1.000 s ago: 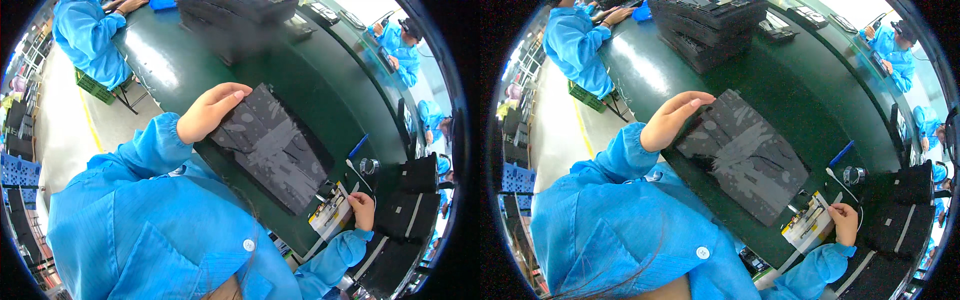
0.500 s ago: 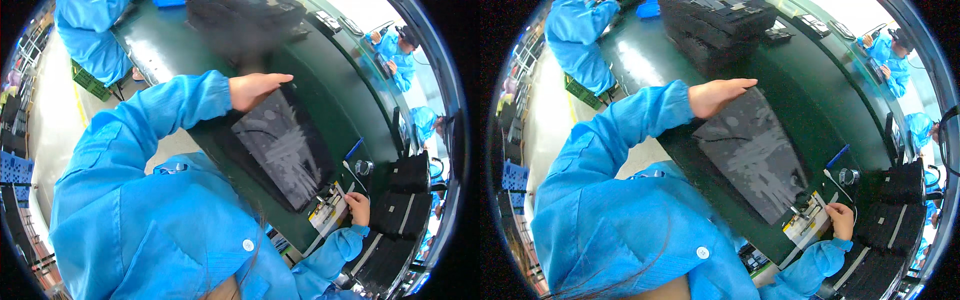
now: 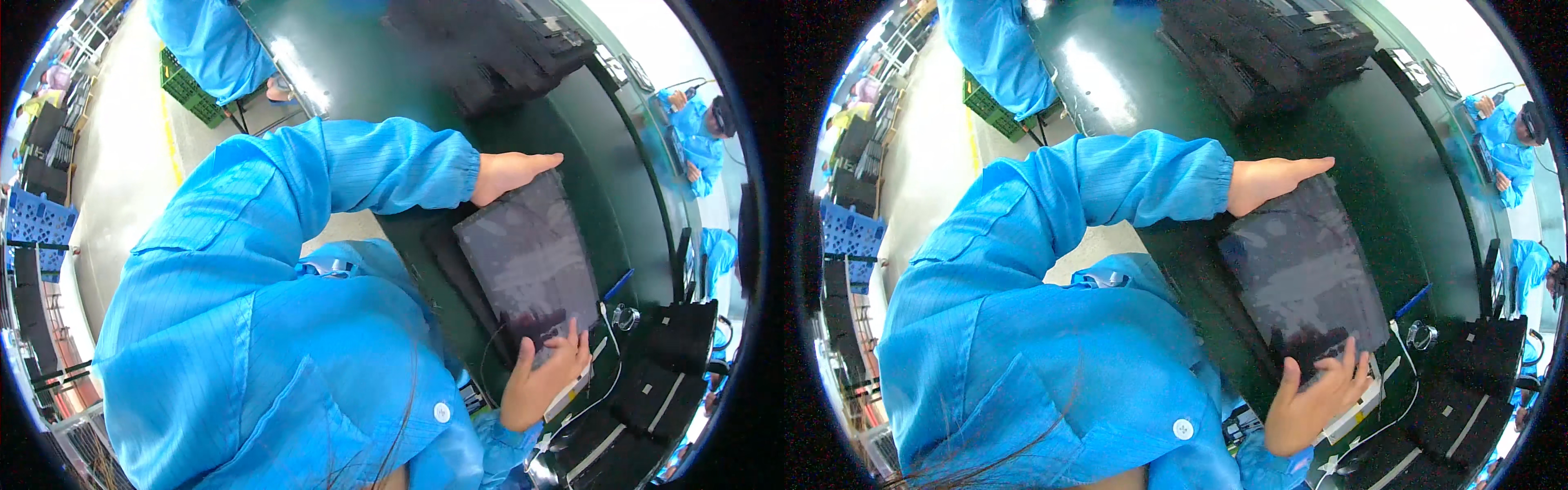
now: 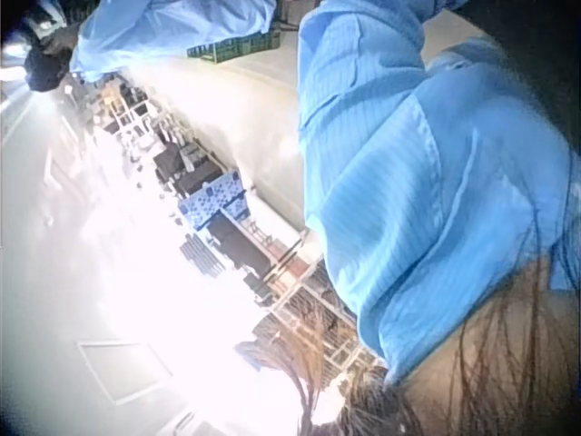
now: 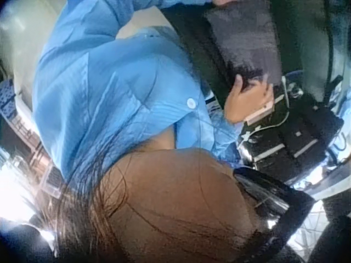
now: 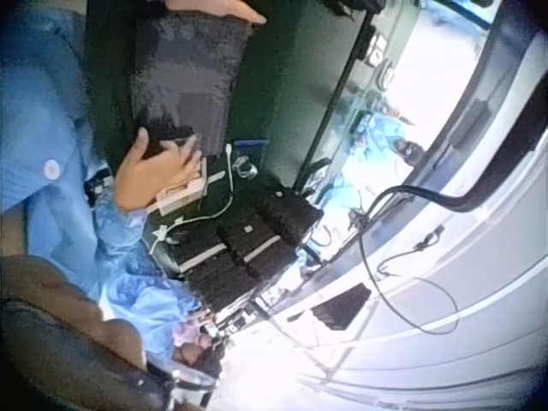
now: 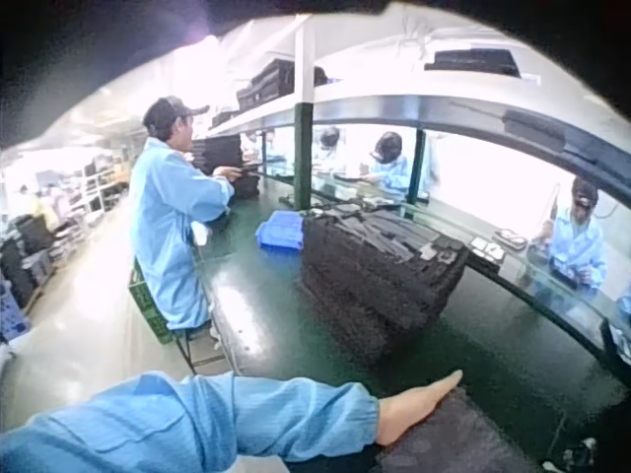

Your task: The person tests tablet screens by connecting a test cable to each tablet, tapping and swiping through touchscreen test patterns, and disconnecting the cable.

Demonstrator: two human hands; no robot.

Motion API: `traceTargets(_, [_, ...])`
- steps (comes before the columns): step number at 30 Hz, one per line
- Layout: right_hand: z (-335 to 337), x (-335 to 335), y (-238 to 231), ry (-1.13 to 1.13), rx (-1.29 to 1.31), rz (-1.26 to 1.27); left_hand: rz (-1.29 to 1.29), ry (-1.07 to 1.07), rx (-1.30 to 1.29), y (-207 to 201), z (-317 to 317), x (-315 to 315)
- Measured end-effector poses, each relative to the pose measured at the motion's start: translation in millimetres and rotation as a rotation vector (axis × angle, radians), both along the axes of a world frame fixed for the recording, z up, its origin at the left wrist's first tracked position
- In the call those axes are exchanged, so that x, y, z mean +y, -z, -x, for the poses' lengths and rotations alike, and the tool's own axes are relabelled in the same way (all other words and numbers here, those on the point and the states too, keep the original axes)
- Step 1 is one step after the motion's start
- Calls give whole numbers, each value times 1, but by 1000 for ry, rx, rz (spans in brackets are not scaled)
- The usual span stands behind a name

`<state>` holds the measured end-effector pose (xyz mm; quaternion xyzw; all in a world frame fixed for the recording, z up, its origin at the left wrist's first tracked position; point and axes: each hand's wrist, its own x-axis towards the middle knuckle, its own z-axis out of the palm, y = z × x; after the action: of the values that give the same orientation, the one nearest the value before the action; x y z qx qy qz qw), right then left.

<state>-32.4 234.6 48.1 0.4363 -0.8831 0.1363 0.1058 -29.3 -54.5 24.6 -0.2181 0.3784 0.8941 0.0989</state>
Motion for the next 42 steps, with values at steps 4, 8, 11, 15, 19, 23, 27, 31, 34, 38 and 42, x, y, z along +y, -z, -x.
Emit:
traceTargets(4, [5, -1, -6, 56, -177, 173, 64, -47, -5, 0, -3, 1])
traceTargets(8, [76, 51, -22, 364, -551, 252, 30, -26, -11, 4, -1, 0])
traceTargets(11, [126, 86, -6, 534, -815, 190, -25, -14, -1, 5, 0, -1])
traceTargets(15, [158, 112, 21, 533, -980, 216, 61, -37, -28, 6, 0, -2])
traceTargets(19, [171, 117, 28, 551, -1007, 289, 7, -19, 16, 7, 0, -1])
traceTargets(23, [178, 117, 24, 584, -1073, 234, 38, -36, -10, 8, 2, -1])
traceTargets(27, [181, 116, 22, 580, -1108, 228, -17, -23, 22, 11, 2, -4])
traceTargets(31, [184, 114, 19, 587, -1121, 189, -34, 11, 56, 11, 2, -8])
traceTargets(34, [186, 112, 15, 583, -1119, 144, 123, -24, -25, 7, 2, -9])
traceTargets(38, [189, 111, 13, 550, -1143, 121, 370, 2, -61, -5, 0, -11])
traceTargets(42, [186, 113, 16, 528, -1135, 146, 585, 133, -78, -18, -4, -13])
